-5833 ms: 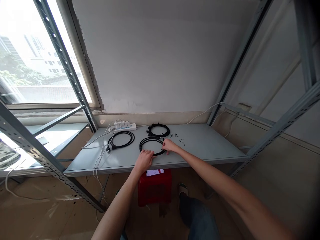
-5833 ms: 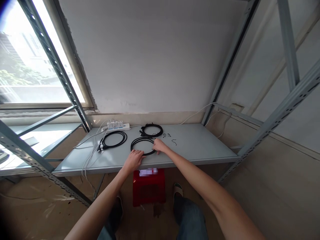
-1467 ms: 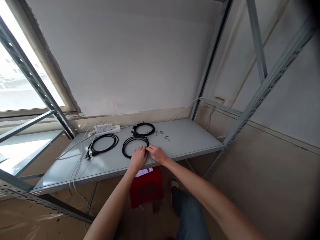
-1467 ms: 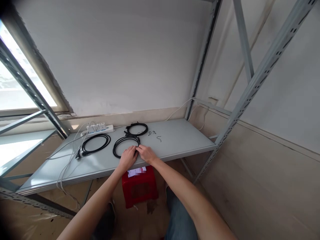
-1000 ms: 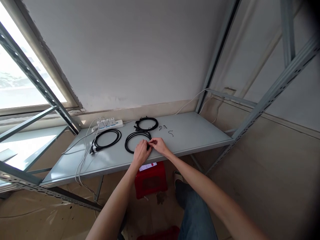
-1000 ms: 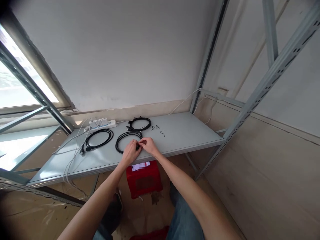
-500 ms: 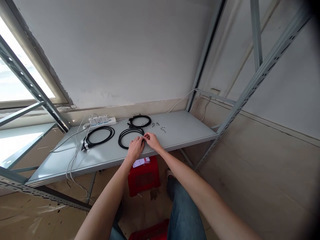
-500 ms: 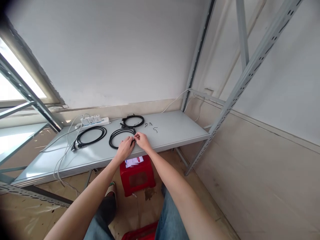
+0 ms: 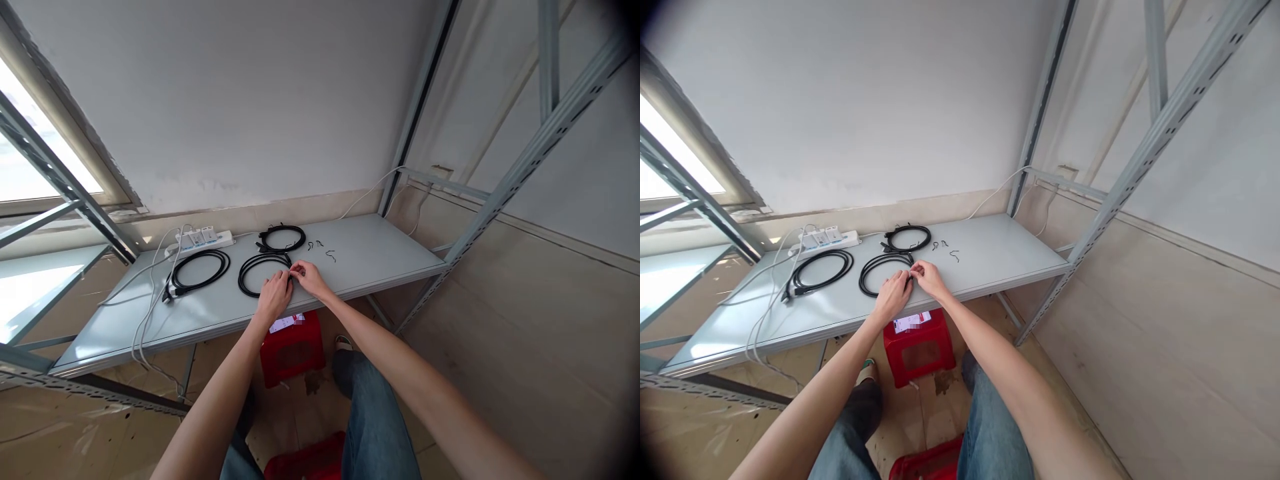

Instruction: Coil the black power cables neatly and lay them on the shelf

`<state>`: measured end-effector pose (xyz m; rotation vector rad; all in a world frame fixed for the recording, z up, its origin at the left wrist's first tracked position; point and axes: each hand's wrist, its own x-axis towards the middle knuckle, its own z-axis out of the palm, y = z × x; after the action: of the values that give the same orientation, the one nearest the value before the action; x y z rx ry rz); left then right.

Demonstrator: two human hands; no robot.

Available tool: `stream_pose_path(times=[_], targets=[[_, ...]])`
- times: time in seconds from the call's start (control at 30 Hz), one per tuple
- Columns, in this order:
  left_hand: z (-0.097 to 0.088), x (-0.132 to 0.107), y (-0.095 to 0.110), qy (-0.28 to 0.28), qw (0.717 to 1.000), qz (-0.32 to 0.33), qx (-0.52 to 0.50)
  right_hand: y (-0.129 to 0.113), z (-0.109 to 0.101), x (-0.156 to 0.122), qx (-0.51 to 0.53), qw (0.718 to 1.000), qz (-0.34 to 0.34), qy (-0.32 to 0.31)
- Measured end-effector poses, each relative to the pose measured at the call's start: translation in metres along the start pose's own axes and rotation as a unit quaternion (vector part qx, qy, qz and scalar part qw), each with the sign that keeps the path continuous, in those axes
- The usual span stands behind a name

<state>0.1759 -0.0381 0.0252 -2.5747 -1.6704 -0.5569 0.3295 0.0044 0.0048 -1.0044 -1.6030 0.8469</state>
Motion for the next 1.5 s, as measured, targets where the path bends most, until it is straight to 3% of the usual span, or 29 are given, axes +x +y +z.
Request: stream_pose_path(times=[0.33, 0.63, 0.9, 1.23, 1.5], targets=[[-0.003, -0.001, -0.001, 0.006, 1.0, -0.007, -0.024, -0.006, -0.002, -0.002, 0.048, 0.998, 0.036, -0.016], [-0.002, 0.003, -0.01, 0.023, 0.988, -0.078, -0.13, -0.006, -0.002, -0.001, 0.014, 0.999, -0.012, -0.035], [0.002, 0.003, -0.014, 0.024, 0.983, -0.093, -0.158, -0.011, -0.002, -0.005, -0.008, 0.997, -0.041, -0.062], [-0.001, 0.005, -0.017, 0.011, 0.957, -0.144, -0.25, -0.013, -0.003, -0.008, -0.049, 0.995, -0.066, -0.051], [0.0, -0.001, -0.012, 0.062, 0.974, -0.089, -0.201, -0.017, 0.0, -0.011, -0.116, 0.988, -0.097, -0.011]])
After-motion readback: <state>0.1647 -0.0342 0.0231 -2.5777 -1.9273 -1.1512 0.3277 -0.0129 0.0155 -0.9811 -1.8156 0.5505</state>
